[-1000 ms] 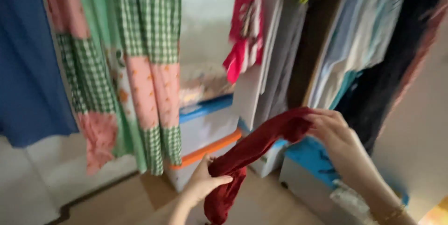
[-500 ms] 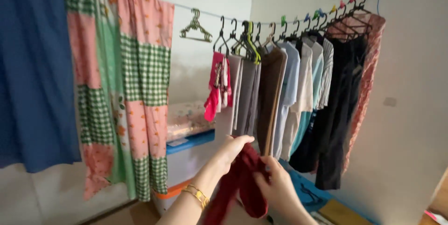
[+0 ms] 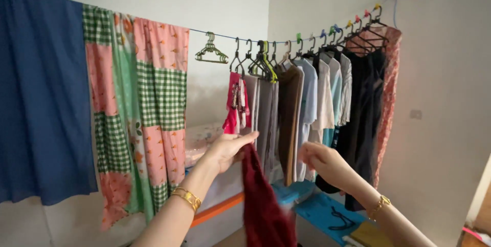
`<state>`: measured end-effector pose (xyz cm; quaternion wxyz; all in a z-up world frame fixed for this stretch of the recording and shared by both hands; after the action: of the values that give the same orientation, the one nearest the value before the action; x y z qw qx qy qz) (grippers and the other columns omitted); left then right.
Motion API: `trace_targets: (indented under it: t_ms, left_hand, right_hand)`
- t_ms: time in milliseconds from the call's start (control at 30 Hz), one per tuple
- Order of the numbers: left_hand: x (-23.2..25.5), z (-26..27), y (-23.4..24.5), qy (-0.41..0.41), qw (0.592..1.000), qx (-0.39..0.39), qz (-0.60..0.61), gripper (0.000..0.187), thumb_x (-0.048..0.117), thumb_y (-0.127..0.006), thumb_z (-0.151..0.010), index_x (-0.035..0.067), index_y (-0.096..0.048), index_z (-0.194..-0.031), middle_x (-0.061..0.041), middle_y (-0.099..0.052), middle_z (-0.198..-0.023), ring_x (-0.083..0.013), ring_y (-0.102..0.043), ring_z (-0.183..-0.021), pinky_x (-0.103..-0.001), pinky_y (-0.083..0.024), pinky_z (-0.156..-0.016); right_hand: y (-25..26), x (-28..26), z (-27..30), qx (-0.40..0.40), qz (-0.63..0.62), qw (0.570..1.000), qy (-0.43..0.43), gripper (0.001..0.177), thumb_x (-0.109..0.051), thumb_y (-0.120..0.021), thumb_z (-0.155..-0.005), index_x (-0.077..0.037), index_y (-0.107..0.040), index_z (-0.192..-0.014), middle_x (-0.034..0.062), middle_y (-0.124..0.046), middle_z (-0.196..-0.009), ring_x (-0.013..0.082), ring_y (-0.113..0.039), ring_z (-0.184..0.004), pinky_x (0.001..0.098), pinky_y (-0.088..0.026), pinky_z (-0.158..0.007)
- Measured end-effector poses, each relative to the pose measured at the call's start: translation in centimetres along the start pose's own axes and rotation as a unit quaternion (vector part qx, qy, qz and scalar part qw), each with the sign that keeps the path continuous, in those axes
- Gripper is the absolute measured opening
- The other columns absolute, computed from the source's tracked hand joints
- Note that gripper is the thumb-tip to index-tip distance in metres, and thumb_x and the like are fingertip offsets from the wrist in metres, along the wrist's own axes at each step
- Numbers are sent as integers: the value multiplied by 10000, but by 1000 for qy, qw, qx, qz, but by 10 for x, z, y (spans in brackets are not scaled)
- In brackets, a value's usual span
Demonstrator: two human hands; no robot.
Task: Hanging various items of clothing on hangers and then onto a clothesline
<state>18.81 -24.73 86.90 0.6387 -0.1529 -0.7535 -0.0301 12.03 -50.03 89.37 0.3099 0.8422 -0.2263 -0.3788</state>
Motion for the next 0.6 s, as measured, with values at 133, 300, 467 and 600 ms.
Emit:
trace_targets:
  t_ms: [133, 300, 467, 600]
  left_hand:
    - [25, 14, -58, -29, 996, -71, 50, 267, 103, -809, -801, -17, -720, -1022, -82, -787, -923, -151, -763, -838, -285, -622, -812]
    - [52, -5, -86, -93, 995, -29, 4, 347, -34, -794, -721, -89, -685, -1047, -220, -777, -914, -254, -783, -791, -324, -650, -742]
    - [125, 34, -118, -280, 927, 71, -240, 222, 145, -863, -758, -44, -772, -830, -110, -780, -730, -151, -747, -629, -252, -575, -604]
    - [124, 21, -150, -319, 891, 109, -306, 316, 251, -873, -773, -21, -721, -723, -94, -753, -627, -133, -708, -529, -275, -551, -530]
  right_hand:
    - [-5, -102, 26, -10, -90, 996, 11, 367, -83, -695, -900, -86, -541, -1233, 58, -594, -1122, 171, -709, -958, 318, -635, -796]
    - [-14, -40, 32, 89, -198, 973, -77, 325, 18, -569, -885, -75, -459, -1176, 110, -634, -1073, 240, -794, -885, 356, -619, -716]
    - [44, -98, 51, 158, 11, 964, 213, 291, 31, -652, -874, -33, -567, -1146, 140, -552, -1077, 233, -693, -927, 319, -600, -728]
    - [59, -97, 63, 111, -18, 958, 264, 482, -156, -843, -799, 4, -561, -1156, 149, -555, -1040, 248, -656, -840, 329, -554, -717]
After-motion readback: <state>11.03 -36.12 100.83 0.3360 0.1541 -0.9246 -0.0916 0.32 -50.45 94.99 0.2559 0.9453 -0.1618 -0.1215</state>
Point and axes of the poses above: each hand's wrist, its own z-axis away from the middle knuckle, its own y-axis out of the back of the hand, x = y × z, the point moved 9 cm from there along -z, towards the middle knuckle
